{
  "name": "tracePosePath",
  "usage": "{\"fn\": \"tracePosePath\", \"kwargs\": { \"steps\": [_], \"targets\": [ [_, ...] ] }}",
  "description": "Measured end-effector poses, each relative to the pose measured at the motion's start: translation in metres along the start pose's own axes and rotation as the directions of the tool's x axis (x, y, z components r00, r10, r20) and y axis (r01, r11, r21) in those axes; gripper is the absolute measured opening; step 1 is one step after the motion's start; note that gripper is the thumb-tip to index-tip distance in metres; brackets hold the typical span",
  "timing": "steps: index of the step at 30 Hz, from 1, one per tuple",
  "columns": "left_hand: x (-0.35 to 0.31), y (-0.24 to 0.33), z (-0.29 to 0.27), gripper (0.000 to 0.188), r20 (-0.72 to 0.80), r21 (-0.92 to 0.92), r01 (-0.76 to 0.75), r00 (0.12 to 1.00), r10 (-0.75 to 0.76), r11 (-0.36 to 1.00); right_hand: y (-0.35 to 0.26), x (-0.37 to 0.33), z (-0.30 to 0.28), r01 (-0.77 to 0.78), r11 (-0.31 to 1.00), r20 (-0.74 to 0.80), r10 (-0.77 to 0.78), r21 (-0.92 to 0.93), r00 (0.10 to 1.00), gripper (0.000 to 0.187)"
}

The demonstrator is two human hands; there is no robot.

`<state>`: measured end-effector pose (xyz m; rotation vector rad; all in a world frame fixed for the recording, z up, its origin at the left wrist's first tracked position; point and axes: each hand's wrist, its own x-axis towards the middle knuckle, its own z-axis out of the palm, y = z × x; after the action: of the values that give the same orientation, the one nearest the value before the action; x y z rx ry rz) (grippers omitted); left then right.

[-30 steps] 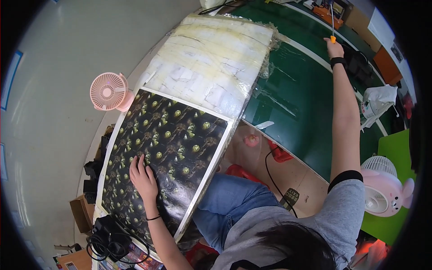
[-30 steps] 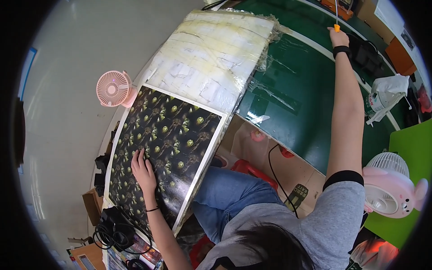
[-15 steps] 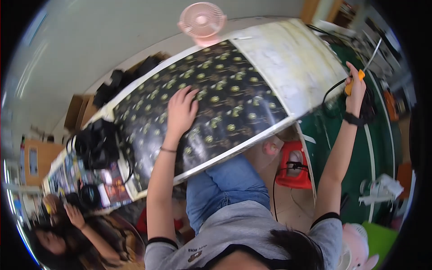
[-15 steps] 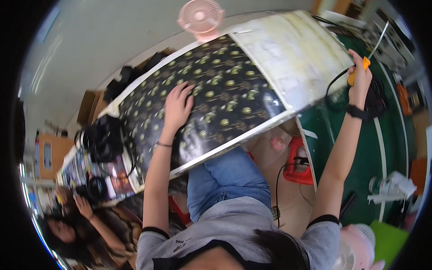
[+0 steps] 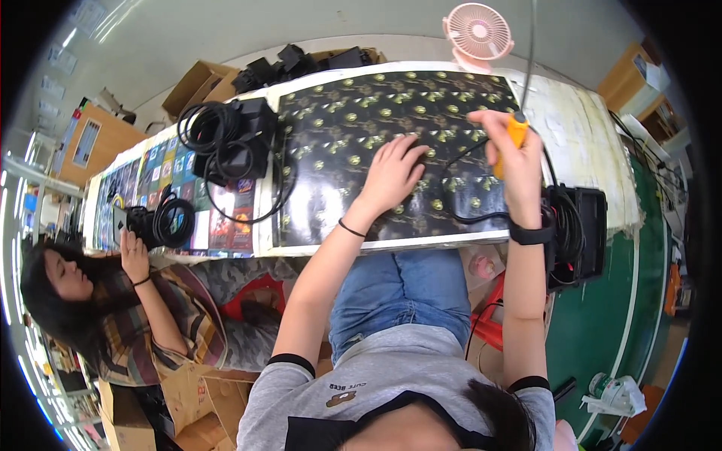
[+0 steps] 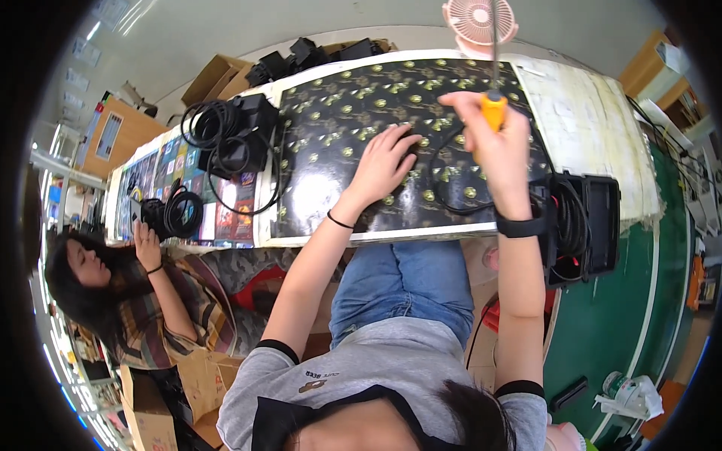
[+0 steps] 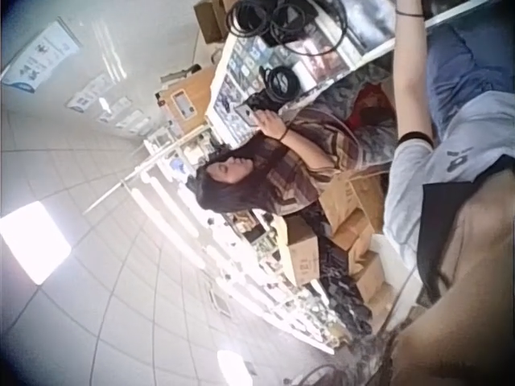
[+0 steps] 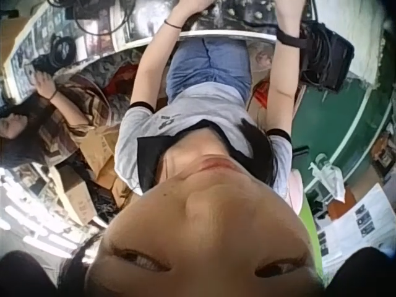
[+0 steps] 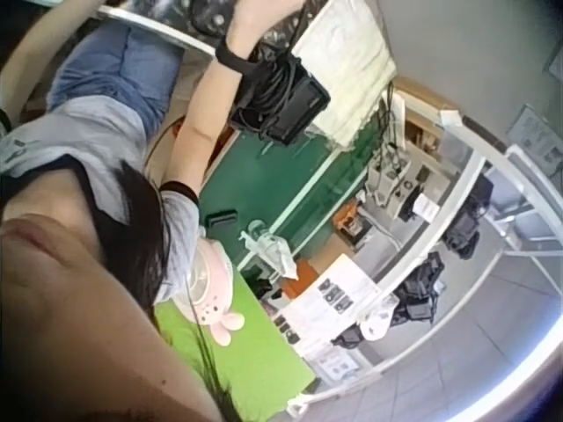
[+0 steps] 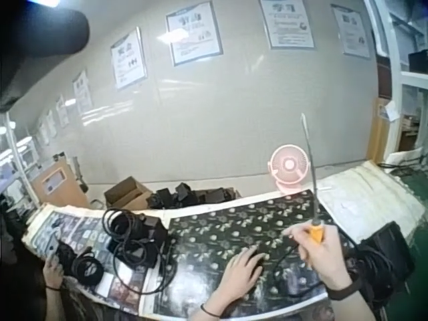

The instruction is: Assemble and pack electronic control boxes, including coiling cables and using a screwdriver.

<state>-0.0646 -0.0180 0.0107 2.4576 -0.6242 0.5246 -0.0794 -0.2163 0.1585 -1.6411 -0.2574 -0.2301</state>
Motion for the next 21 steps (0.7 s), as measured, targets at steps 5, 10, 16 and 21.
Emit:
{"fn": "tracePosePath", "kwargs": {
  "steps": [5,10,16,21],
  "targets": [
    [-0.04,0.005,-0.037,0.042,0.107,-0.003,0.251,0.963,-0.249,0.968,-0.002,-0.026,0.087,0.058,0.998,0.436,-0.043,-0.02,0.899,0.021],
    [-0.089,-0.028,-0.067,0.047,-0.119,-0.632,0.437,0.762,-0.637,0.64,-0.016,-0.05,0.14,-0.028,0.995,0.809,-0.06,0.094,0.585,0.018],
    [-0.093,-0.003,-0.13,0.04,-0.53,-0.177,0.319,0.766,-0.363,0.931,-0.017,-0.077,0.133,-0.498,0.853,0.935,0.034,0.158,0.354,0.022],
    [-0.048,0.014,-0.127,0.037,-0.308,-0.396,0.091,0.925,-0.225,0.914,0.002,-0.104,0.098,-0.62,0.711,0.765,0.182,0.332,0.618,0.026]
  ]
}}
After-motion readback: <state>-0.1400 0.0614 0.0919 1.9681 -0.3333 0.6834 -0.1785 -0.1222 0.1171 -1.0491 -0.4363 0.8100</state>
